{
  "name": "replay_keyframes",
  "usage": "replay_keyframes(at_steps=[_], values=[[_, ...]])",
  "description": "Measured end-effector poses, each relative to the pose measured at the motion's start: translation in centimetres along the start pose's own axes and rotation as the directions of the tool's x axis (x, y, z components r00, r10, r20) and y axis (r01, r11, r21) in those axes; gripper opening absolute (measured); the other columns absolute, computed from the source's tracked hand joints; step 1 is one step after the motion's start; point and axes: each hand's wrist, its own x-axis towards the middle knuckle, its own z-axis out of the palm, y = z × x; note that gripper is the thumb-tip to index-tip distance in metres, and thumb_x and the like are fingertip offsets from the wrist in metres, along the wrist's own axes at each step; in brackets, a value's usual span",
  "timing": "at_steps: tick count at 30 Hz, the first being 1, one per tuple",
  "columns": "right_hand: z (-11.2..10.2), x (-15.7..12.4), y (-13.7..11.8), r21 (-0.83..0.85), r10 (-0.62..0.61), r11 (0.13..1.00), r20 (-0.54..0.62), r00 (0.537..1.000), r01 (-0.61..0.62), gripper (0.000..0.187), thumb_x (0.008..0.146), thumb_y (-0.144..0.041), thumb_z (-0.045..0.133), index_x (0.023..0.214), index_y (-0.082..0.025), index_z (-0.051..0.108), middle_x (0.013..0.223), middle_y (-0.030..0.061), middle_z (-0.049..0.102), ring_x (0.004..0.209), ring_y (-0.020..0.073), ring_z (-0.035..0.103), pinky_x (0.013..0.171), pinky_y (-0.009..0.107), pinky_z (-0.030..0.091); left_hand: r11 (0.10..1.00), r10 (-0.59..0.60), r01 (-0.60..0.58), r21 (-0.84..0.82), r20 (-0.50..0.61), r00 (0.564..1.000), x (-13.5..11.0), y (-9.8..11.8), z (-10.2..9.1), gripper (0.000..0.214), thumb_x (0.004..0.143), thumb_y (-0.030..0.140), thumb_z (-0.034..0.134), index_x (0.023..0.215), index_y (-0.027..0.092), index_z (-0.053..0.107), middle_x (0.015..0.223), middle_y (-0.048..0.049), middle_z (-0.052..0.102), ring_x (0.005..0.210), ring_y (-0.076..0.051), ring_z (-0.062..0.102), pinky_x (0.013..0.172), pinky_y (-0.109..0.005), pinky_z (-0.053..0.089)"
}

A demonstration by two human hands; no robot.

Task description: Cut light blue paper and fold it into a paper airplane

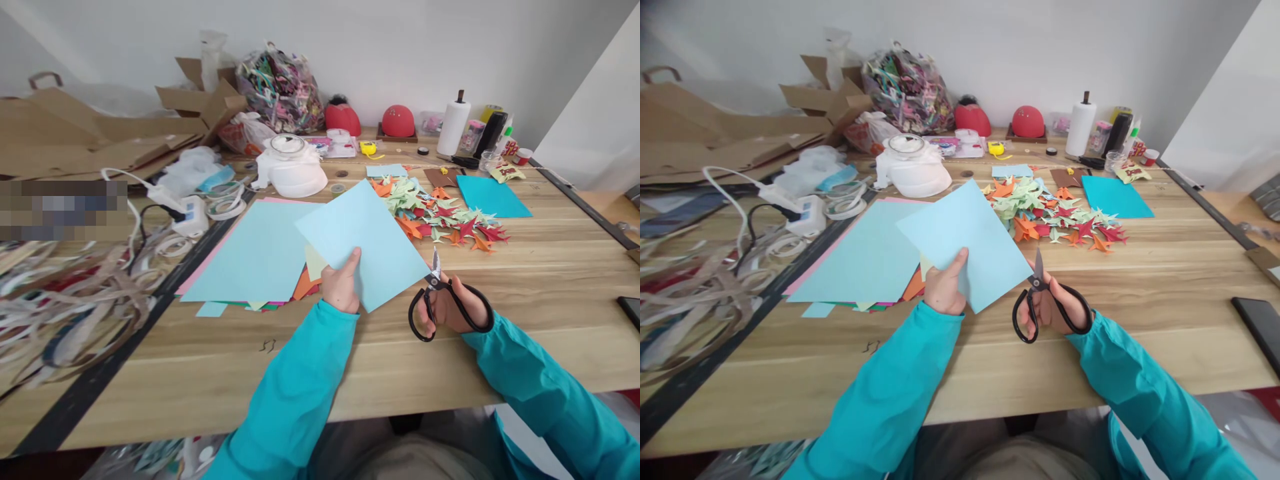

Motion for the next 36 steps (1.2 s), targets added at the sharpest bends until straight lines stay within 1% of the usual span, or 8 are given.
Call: replay_keyframes(at_steps=[4,7,9,13,18,25,30,36], values=[[0.0,0.1,0.2,-0.022,-0.031,0.999,-0.037,0.999,0.030,0.079,0.076,-0.066,0.045,0.136,-0.019,0.028,0.083,0.0066,0.061,0.054,0.0147,0.054,0.055,0.035,0.046,0.999,0.025,-0.024,-0.040,0.041,0.999,0.0,0.1,-0.1,0.036,0.058,0.019,0.079,0.092,0.011,0.068,0.102,-0.0121,0.069,0.097,-0.023,0.064,0.094,-0.039,0.048],[0.1,0.0,-0.1,-0.014,-0.038,0.999,-0.051,0.998,0.037,0.078,0.077,-0.069,0.040,0.137,-0.021,0.026,0.081,0.0065,0.061,0.054,0.0152,0.054,0.055,0.036,0.046,0.997,0.006,0.008,-0.077,0.176,0.984,0.0,0.3,-0.3,0.046,0.051,0.018,0.082,0.095,0.012,0.067,0.100,-0.0115,0.069,0.095,-0.024,0.064,0.090,-0.039,0.051],[0.3,0.0,-0.4,0.005,-0.024,1.000,-0.034,0.999,0.024,0.078,0.077,-0.071,0.035,0.138,-0.023,0.022,0.081,0.0065,0.061,0.054,0.0162,0.054,0.054,0.036,0.046,0.997,-0.007,0.024,-0.075,0.219,0.976,0.0,0.4,-0.4,0.050,0.048,0.016,0.083,0.095,0.013,0.067,0.099,-0.0109,0.070,0.094,-0.025,0.064,0.088,-0.039,0.052],[0.5,-0.2,-0.9,0.017,0.002,1.000,0.001,1.000,-0.002,0.083,0.077,-0.076,0.025,0.141,-0.024,0.016,0.080,0.0057,0.061,0.054,0.0162,0.055,0.054,0.036,0.046,0.996,0.025,-0.007,-0.086,0.203,0.979,0.2,0.5,-0.6,0.051,0.046,0.015,0.083,0.094,0.014,0.067,0.098,-0.0098,0.070,0.093,-0.025,0.065,0.089,-0.040,0.051],[0.5,-0.2,-1.0,-0.025,0.048,0.998,-0.053,0.997,-0.050,0.087,0.075,-0.077,0.005,0.141,-0.022,0.018,0.077,0.0061,0.060,0.052,0.0158,0.053,0.055,0.038,0.045,0.993,0.074,-0.055,-0.102,0.192,0.979,0.5,0.4,-0.7,0.049,0.048,0.014,0.083,0.094,0.013,0.067,0.096,-0.0091,0.071,0.094,-0.024,0.065,0.093,-0.039,0.049],[0.3,-0.2,-0.9,-0.003,0.028,1.000,-0.010,1.000,-0.028,0.082,0.078,-0.075,0.010,0.142,-0.024,0.011,0.080,0.0066,0.061,0.054,0.0161,0.055,0.055,0.036,0.046,0.985,0.137,-0.113,-0.130,0.193,0.972,0.4,0.3,-0.5,0.050,0.057,0.022,0.080,0.104,0.016,0.065,0.103,-0.0094,0.069,0.104,-0.024,0.061,0.094,-0.037,0.048],[0.3,-0.3,-1.1,0.041,0.015,0.999,0.029,0.999,-0.017,0.080,0.080,-0.073,0.013,0.143,-0.025,0.007,0.081,0.0063,0.062,0.055,0.0166,0.057,0.055,0.035,0.046,0.973,0.229,-0.223,-0.053,0.171,0.958,0.6,0.0,-0.8,0.048,0.059,0.026,0.080,0.103,0.013,0.065,0.101,-0.0094,0.069,0.104,-0.024,0.061,0.093,-0.036,0.048],[0.6,-0.3,-1.4,-0.013,0.065,0.998,-0.031,0.997,-0.065,0.085,0.075,-0.077,0.004,0.143,-0.025,0.010,0.075,0.0041,0.062,0.051,0.0154,0.055,0.055,0.034,0.045,0.927,0.354,-0.365,0.086,0.118,0.928,0.5,0.2,-0.8,0.040,0.062,0.032,0.077,0.094,0.010,0.067,0.100,-0.0103,0.069,0.102,-0.024,0.062,0.094,-0.036,0.047]])
